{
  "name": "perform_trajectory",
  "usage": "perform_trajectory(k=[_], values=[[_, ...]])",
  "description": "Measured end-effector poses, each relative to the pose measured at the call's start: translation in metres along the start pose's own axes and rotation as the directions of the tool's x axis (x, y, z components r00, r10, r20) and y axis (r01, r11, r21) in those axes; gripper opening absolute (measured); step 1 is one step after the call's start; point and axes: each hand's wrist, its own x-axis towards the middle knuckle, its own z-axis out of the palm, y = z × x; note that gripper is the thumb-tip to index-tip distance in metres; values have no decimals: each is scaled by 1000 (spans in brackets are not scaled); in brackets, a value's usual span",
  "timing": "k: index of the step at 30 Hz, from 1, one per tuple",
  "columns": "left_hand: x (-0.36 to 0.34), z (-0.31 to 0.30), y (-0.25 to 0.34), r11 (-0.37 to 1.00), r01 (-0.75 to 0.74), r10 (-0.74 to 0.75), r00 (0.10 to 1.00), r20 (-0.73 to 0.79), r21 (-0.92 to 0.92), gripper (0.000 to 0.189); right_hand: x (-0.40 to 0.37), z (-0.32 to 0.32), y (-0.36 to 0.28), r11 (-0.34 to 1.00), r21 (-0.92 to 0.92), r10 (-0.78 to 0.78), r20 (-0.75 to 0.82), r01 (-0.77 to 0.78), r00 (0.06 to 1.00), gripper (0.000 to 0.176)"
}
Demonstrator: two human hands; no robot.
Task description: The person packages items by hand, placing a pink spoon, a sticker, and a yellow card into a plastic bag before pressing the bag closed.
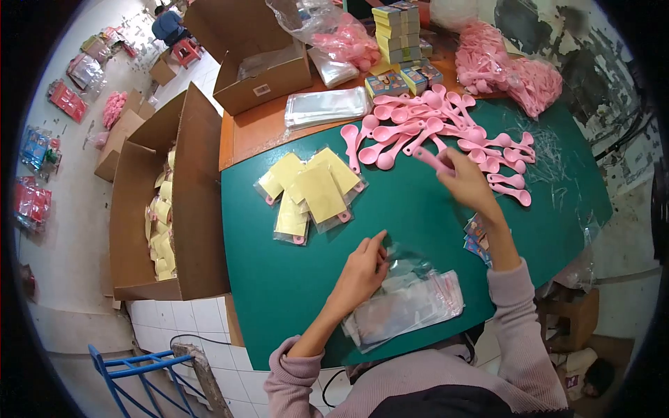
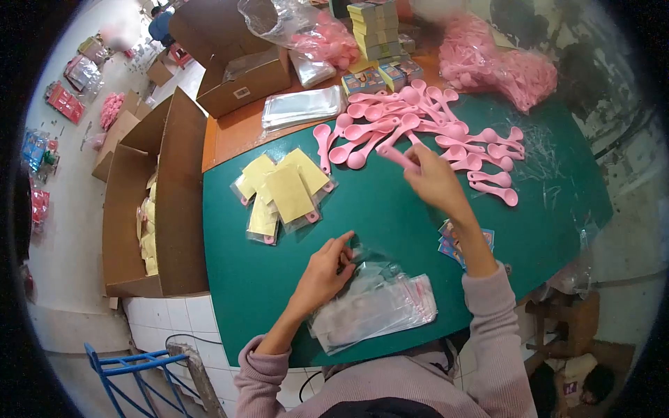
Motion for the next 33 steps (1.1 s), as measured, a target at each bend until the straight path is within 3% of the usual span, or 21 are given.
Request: perform_trajectory(k=[2, 3, 4, 5, 7, 8, 10, 12, 14, 18, 20, 24, 27, 29, 33], values=[[4, -7, 2, 996, 17, -13, 999, 47, -86, 43, -19, -1, -8, 994, 86, -72, 26, 70, 997, 16], [4, -11, 4, 994, 29, -21, 996, 85, -101, 35, -30, 0, -20, 918, 393, -5, 120, -43, 993, 16], [4, -13, 5, 992, 46, -31, 992, 124, -114, 28, -38, 5, -29, 740, 649, 30, 232, -178, 972, 17], [4, -13, 4, 992, 52, -37, 992, 123, -115, 28, -42, 13, -29, 739, 649, 30, 238, -182, 971, 17], [6, -12, 3, 964, 192, -178, 980, 89, -185, 16, -47, 30, -25, 818, 574, -62, 40, 27, 997, 19], [6, -12, -1, 963, 195, -182, 979, 88, -184, 16, -48, 36, -25, 817, 576, -63, 44, 26, 997, 19], [7, -13, -10, 813, 321, -271, 947, 172, -485, 18, -50, 46, -27, 771, 635, -1, -66, 43, 998, 27], [7, -18, -11, 750, 370, -297, 929, 222, -548, 19, -52, 43, -35, 794, 604, 20, -126, 61, 992, 32], [6, -22, -13, 683, 417, -319, 909, 269, -599, 19, -53, 39, -42, 895, 439, 22, -222, 79, 975, 34], [7, -24, -9, 644, 401, -285, 916, 282, -651, 17, -56, 45, -36, 851, 515, -40, -132, 103, 990, 30], [7, -25, -9, 660, 430, -297, 902, 312, -616, 19, -58, 47, -43, 645, 756, 13, -159, 113, 987, 24], [7, -26, -6, 659, 416, -299, 909, 289, -627, 20, -62, 49, -45, 629, 757, -39, -193, 174, 980, 20], [6, -28, -6, 685, 408, -295, 913, 281, -603, 22, -62, 46, -42, 680, 717, -84, -129, 151, 988, 18], [5, -28, -6, 678, 398, -308, 917, 253, -618, 22, -62, 42, -38, 825, 539, -113, -136, 169, 984, 18], [5, -29, -7, 682, 405, -266, 913, 309, -609, 22, -61, 46, -37, 759, 618, -60, -245, 204, 968, 20]])
